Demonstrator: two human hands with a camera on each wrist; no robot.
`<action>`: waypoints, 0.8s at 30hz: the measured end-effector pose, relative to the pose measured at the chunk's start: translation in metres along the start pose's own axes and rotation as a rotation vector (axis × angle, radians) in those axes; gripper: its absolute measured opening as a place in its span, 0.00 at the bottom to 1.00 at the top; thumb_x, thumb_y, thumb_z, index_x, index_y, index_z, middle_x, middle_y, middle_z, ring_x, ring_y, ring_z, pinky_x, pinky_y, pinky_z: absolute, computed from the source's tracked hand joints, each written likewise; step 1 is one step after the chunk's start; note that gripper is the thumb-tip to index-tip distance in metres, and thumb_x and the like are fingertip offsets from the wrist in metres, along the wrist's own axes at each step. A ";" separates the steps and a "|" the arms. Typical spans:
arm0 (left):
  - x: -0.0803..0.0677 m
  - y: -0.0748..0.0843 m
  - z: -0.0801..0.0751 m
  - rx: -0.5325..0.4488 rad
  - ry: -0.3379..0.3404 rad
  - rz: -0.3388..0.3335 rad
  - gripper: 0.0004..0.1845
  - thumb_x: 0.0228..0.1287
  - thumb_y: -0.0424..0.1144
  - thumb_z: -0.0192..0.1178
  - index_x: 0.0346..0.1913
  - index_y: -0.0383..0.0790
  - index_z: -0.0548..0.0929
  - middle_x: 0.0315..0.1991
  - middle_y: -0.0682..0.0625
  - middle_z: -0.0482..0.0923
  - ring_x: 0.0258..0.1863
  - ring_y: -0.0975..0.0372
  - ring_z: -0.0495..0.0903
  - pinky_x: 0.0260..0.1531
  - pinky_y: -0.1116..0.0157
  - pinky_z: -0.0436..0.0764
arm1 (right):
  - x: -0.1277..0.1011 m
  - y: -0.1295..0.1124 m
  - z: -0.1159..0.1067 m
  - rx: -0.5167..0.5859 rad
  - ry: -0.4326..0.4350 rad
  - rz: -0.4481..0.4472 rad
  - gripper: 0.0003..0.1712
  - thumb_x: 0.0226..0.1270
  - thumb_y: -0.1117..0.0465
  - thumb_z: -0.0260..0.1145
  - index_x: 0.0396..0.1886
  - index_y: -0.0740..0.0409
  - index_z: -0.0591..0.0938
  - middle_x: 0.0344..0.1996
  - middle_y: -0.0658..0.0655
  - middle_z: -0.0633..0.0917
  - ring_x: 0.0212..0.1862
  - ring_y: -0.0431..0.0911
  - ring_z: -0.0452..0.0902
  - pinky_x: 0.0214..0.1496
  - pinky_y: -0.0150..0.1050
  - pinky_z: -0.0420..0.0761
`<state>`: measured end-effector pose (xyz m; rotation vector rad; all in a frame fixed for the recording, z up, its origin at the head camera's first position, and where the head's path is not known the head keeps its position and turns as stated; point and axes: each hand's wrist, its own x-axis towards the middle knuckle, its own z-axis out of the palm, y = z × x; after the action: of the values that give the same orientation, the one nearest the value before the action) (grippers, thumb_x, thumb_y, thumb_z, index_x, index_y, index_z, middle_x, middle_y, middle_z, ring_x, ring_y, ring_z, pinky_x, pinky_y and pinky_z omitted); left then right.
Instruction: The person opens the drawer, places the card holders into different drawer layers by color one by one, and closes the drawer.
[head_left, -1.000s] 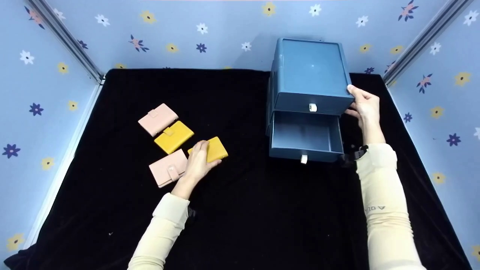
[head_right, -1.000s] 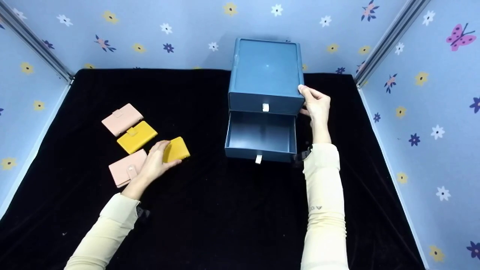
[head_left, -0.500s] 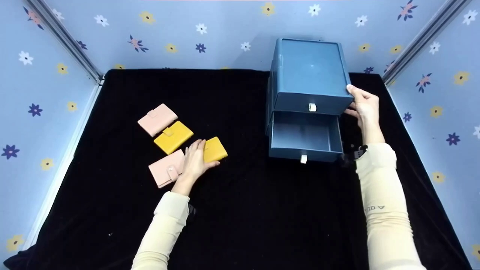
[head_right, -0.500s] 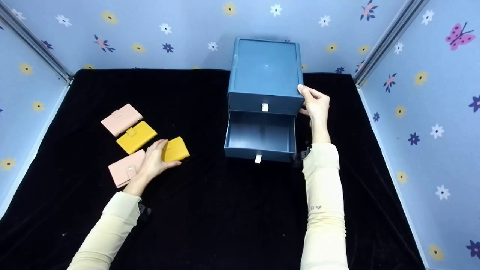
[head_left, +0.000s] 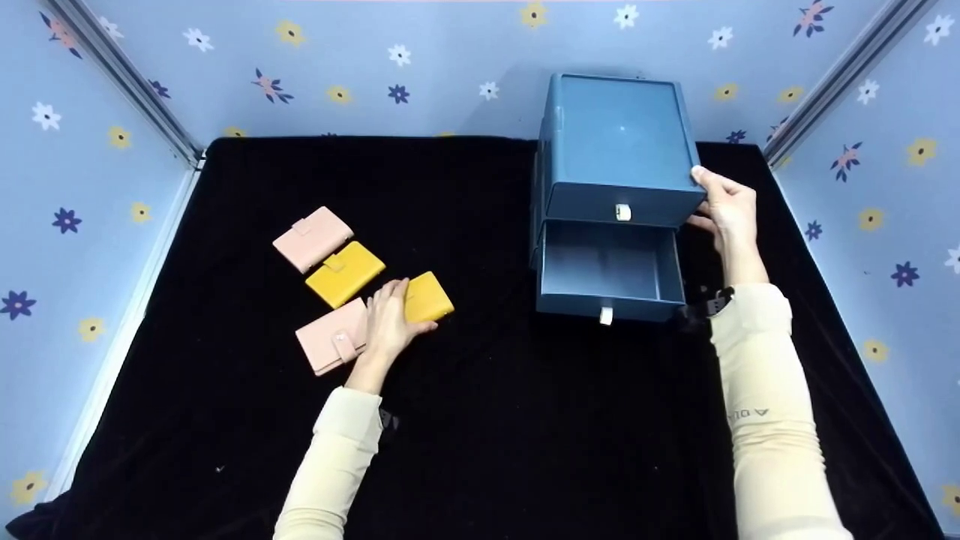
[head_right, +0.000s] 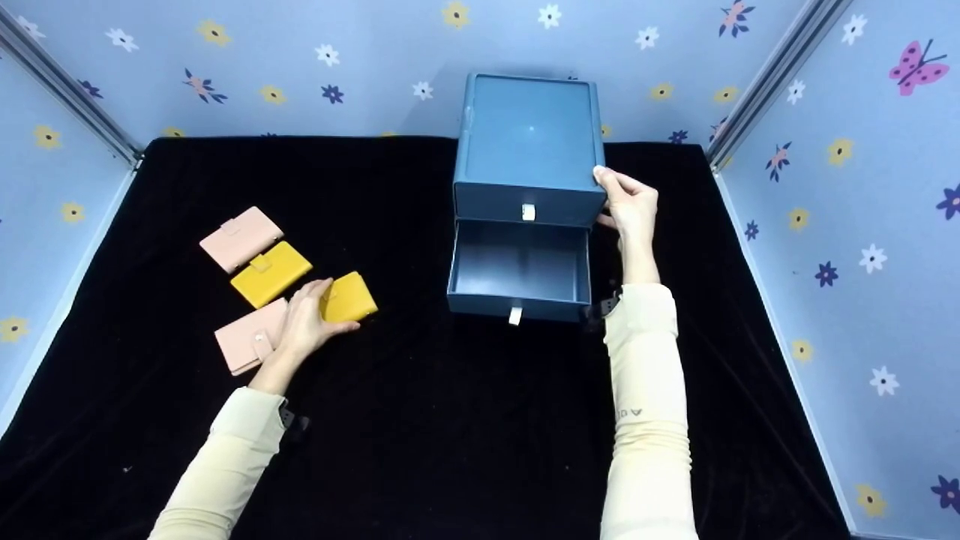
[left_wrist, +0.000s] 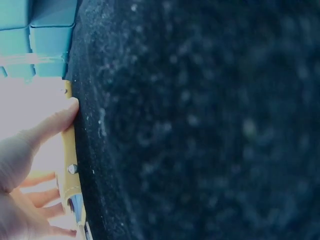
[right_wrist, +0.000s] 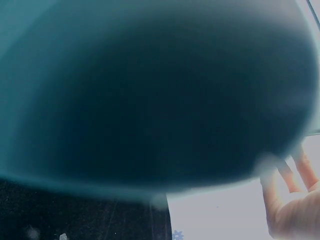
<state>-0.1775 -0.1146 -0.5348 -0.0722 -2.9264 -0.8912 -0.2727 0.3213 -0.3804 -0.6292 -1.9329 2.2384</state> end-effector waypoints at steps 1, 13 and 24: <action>0.000 0.000 0.000 -0.004 0.002 -0.002 0.47 0.33 0.48 0.73 0.59 0.29 0.66 0.55 0.35 0.65 0.56 0.45 0.62 0.57 0.44 0.53 | 0.000 0.000 0.000 0.002 0.001 0.003 0.23 0.43 0.54 0.73 0.40 0.59 0.82 0.32 0.53 0.80 0.27 0.43 0.81 0.26 0.36 0.80; -0.006 0.025 -0.007 -0.058 0.061 0.021 0.45 0.31 0.42 0.75 0.57 0.27 0.68 0.53 0.35 0.68 0.54 0.45 0.64 0.58 0.46 0.52 | -0.001 -0.001 0.001 0.004 -0.003 0.016 0.25 0.43 0.54 0.73 0.42 0.60 0.81 0.28 0.53 0.81 0.25 0.43 0.80 0.24 0.35 0.79; -0.011 0.061 -0.018 -0.111 0.083 0.072 0.45 0.30 0.42 0.75 0.57 0.29 0.69 0.54 0.37 0.68 0.55 0.47 0.64 0.59 0.49 0.52 | -0.001 -0.001 0.001 0.014 -0.006 0.004 0.19 0.43 0.55 0.73 0.37 0.58 0.83 0.31 0.53 0.80 0.27 0.43 0.81 0.26 0.36 0.80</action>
<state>-0.1609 -0.0747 -0.4872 -0.1431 -2.7780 -1.0189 -0.2718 0.3206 -0.3788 -0.6258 -1.9190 2.2559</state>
